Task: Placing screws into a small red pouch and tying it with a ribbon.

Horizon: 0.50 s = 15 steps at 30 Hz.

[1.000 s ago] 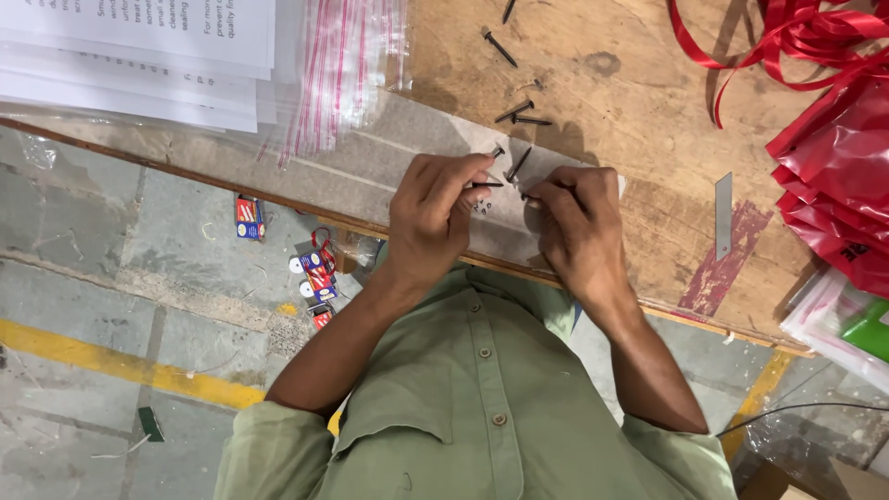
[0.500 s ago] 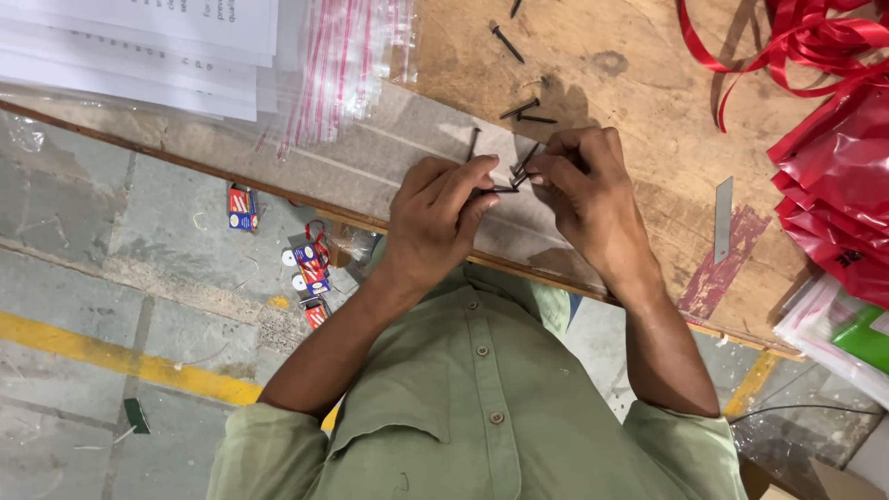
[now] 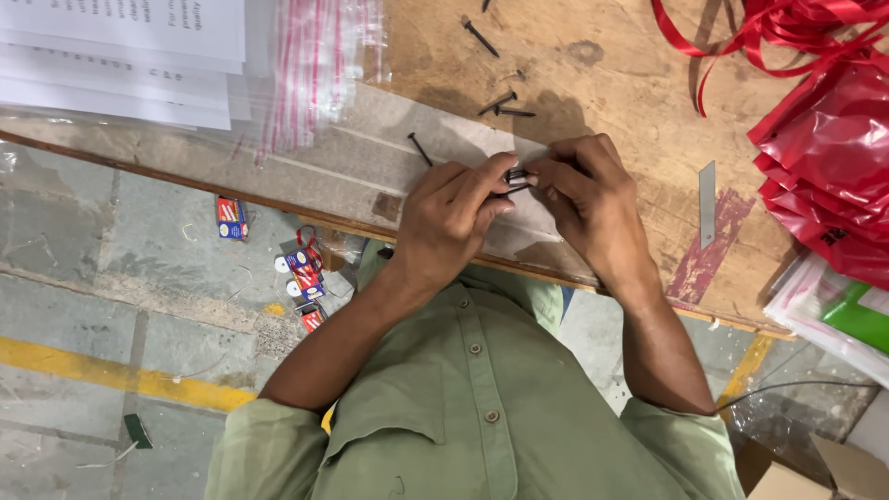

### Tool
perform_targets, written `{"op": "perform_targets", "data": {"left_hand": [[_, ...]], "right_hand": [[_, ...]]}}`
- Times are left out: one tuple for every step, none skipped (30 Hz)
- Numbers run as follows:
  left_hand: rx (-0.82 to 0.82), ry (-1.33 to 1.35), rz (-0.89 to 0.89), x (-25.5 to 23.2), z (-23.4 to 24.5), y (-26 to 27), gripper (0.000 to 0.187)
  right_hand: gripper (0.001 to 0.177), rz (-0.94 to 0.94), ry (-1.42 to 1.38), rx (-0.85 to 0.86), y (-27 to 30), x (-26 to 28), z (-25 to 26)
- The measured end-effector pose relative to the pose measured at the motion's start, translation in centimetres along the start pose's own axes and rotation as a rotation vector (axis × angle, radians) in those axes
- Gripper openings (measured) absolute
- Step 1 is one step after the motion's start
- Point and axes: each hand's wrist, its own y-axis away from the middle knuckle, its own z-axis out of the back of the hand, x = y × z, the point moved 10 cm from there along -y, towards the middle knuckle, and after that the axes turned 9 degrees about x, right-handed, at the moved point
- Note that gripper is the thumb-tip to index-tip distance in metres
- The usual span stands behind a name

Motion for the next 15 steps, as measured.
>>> {"op": "perform_targets", "data": {"left_hand": [[0.014,-0.004,-0.023,-0.3,-0.2,-0.2,0.052],[0.028,-0.008,-0.047,-0.6,-0.4,-0.3,0.053],[0.034,-0.006,-0.050,-0.7,-0.4,-0.4,0.053],[0.045,0.003,-0.049,-0.8,-0.5,-0.4,0.052],[0.053,0.009,-0.044,-0.8,-0.4,-0.4,0.051],[0.056,0.009,-0.044,-0.8,-0.1,-0.2,0.051],[-0.041,0.043,-0.055,-0.9,1.2,0.2,0.047],[-0.138,0.078,-0.067,-0.9,2.6,0.7,0.042],[-0.138,0.074,-0.063,-0.7,3.3,0.9,0.042],[-0.197,-0.035,-0.016,-0.2,4.6,1.3,0.039],[-0.258,-0.144,0.030,0.1,5.9,1.8,0.037],[-0.260,-0.147,0.034,0.3,6.7,1.6,0.037],[-0.206,-0.196,0.065,0.7,7.0,1.3,0.042],[-0.152,-0.245,0.097,1.1,7.3,1.1,0.048],[-0.157,-0.250,0.101,1.6,7.4,1.2,0.048]], "right_hand": [[0.033,-0.018,0.008,-0.007,0.4,-0.1,0.1],[0.034,-0.036,0.016,-0.015,0.8,-0.3,0.1],[0.034,-0.042,0.016,-0.019,0.9,-0.1,0.2],[0.034,-0.055,0.011,-0.028,1.1,-0.1,0.3],[0.034,-0.064,0.004,-0.034,1.2,0.0,0.3],[0.034,-0.065,0.002,-0.036,1.1,0.1,0.3],[0.036,-0.053,-0.005,-0.041,1.0,0.3,0.2],[0.039,-0.041,-0.012,-0.046,0.8,0.5,0.2],[0.039,-0.038,-0.016,-0.044,0.8,0.4,-0.1],[0.039,-0.035,-0.010,-0.053,0.7,0.3,-0.2],[0.040,-0.031,-0.002,-0.060,0.7,0.2,-0.3],[0.040,-0.027,-0.004,-0.057,0.6,0.2,-0.4],[0.036,-0.037,-0.004,-0.066,0.6,0.1,-0.4],[0.032,-0.047,-0.005,-0.074,0.6,0.0,-0.4],[0.032,-0.039,-0.008,-0.071,0.6,0.1,-0.5]]}}
